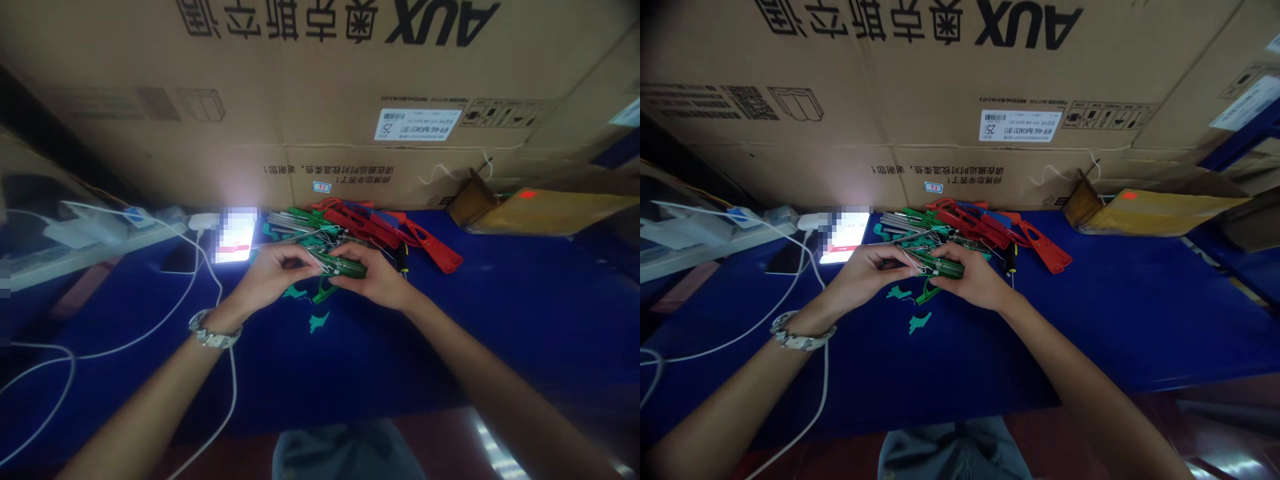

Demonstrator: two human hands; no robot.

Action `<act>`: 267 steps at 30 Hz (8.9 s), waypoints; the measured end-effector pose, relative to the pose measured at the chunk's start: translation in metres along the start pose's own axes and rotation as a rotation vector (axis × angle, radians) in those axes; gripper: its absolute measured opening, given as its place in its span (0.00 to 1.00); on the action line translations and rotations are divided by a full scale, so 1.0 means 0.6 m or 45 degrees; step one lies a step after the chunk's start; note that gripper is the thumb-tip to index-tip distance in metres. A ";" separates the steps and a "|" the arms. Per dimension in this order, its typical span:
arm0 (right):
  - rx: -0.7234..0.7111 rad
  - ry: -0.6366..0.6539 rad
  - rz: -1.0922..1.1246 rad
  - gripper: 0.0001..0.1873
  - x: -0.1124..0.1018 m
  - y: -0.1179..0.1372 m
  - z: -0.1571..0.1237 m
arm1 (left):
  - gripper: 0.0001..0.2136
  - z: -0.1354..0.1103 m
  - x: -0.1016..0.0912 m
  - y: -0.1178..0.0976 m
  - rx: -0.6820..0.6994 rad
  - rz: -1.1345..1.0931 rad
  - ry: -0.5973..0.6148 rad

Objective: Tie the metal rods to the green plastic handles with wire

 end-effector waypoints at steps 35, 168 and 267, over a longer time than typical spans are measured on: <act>0.245 0.018 0.525 0.18 0.007 -0.004 0.003 | 0.12 -0.020 0.059 -0.005 -0.385 -0.759 -0.212; 0.384 -0.029 0.485 0.21 0.012 0.017 0.007 | 0.12 -0.025 0.088 0.008 -0.077 -0.569 -0.641; 0.465 -0.131 0.580 0.21 0.000 0.006 0.009 | 0.07 -0.003 -0.005 -0.014 0.133 -0.138 -0.194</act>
Point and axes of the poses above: each hand's wrist, its own z-axis towards the middle knuckle, its own x-axis out of the palm, y = z × x, the point moved 1 cm from there along z, towards the middle knuckle, and after that the axes turned 1 degree about x, right-handed, at the moved point
